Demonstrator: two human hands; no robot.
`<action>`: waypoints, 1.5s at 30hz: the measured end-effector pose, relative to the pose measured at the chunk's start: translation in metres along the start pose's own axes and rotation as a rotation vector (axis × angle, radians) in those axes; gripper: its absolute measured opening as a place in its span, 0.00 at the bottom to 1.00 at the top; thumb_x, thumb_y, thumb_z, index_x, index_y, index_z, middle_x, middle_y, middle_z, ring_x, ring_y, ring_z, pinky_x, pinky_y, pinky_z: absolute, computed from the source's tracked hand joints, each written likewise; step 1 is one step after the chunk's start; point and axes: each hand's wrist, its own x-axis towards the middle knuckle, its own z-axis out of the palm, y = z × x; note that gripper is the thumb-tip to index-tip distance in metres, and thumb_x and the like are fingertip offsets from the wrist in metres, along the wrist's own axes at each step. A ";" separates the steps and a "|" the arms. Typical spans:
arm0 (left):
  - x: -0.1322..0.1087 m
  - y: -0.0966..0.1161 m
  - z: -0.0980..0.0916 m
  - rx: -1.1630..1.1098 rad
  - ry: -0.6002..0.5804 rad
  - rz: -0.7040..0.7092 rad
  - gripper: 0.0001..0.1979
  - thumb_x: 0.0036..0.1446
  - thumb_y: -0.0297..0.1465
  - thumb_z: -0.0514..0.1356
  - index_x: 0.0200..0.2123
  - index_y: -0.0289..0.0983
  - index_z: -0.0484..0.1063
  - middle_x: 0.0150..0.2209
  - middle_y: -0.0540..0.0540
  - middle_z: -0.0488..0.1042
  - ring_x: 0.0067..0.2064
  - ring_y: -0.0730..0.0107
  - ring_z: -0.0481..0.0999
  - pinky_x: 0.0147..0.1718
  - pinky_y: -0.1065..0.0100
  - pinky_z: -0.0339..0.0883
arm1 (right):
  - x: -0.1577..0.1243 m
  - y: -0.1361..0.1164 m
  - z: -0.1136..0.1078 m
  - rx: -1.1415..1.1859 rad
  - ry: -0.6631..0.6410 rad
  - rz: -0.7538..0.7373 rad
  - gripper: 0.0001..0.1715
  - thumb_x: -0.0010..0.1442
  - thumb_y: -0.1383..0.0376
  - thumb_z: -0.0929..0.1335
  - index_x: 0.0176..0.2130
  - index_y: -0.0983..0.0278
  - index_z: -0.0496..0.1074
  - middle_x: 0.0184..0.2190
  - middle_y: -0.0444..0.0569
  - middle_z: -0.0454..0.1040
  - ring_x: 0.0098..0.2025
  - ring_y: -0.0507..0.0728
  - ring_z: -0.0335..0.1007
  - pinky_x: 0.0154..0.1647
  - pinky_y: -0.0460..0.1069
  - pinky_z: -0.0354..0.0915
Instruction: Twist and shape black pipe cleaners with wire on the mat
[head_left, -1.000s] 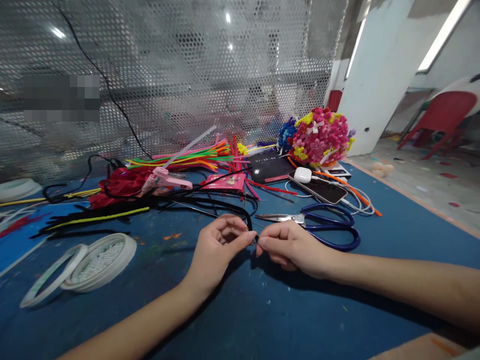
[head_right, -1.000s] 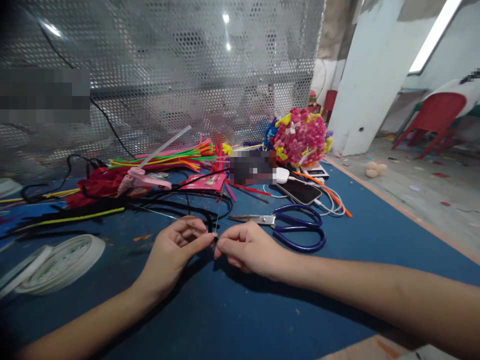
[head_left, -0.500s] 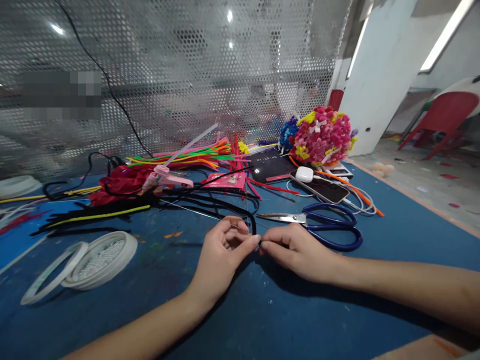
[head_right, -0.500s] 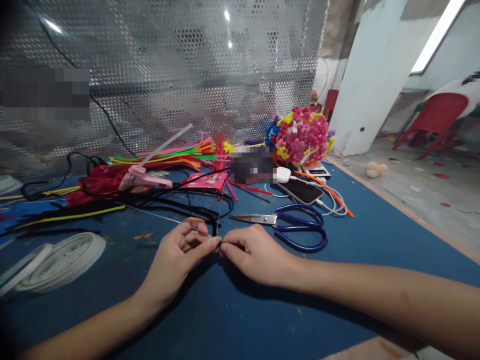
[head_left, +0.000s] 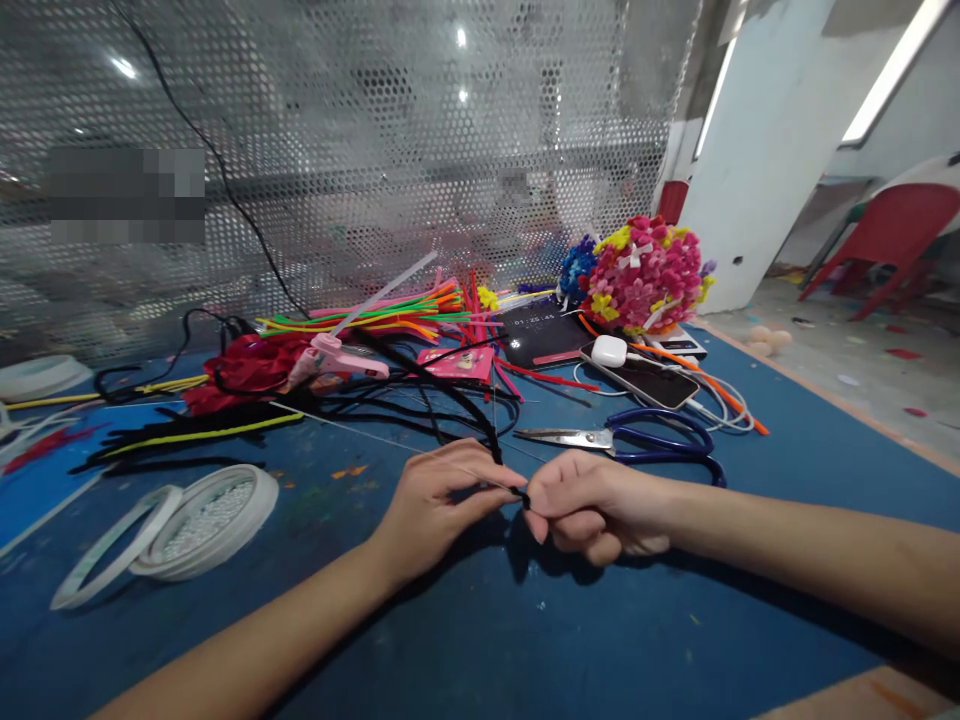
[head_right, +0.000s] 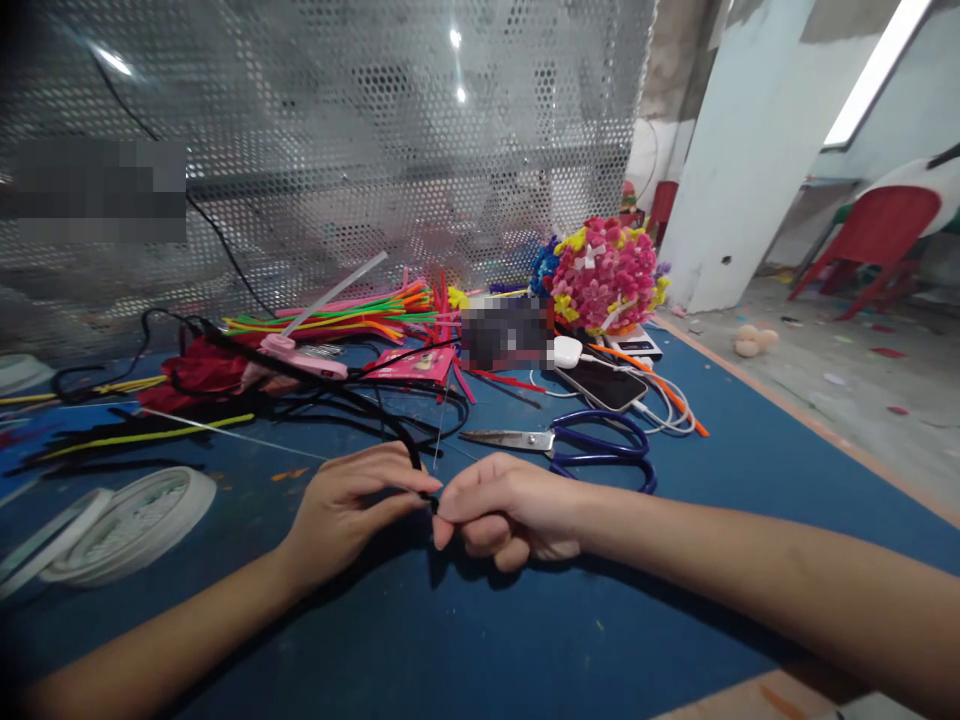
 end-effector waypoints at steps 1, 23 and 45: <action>-0.001 0.000 0.001 0.019 0.006 0.002 0.06 0.54 0.31 0.60 0.31 0.40 0.79 0.28 0.47 0.78 0.30 0.68 0.74 0.33 0.69 0.67 | 0.001 0.000 0.001 -0.013 0.017 -0.021 0.11 0.52 0.62 0.69 0.27 0.69 0.70 0.10 0.33 0.49 0.13 0.43 0.35 0.10 0.39 0.36; -0.003 0.018 -0.001 0.685 -0.063 0.140 0.12 0.64 0.31 0.45 0.40 0.37 0.66 0.32 0.47 0.73 0.33 0.68 0.74 0.32 0.70 0.64 | -0.005 -0.005 -0.002 -1.676 0.610 -0.734 0.20 0.61 0.71 0.57 0.52 0.67 0.65 0.33 0.53 0.75 0.30 0.54 0.69 0.30 0.47 0.58; 0.012 0.027 -0.020 0.425 -0.313 -0.123 0.09 0.59 0.31 0.54 0.31 0.40 0.74 0.30 0.51 0.74 0.31 0.71 0.73 0.29 0.74 0.61 | -0.004 -0.005 -0.007 -1.913 0.306 -0.882 0.14 0.60 0.72 0.58 0.32 0.67 0.71 0.23 0.50 0.67 0.26 0.53 0.60 0.27 0.47 0.54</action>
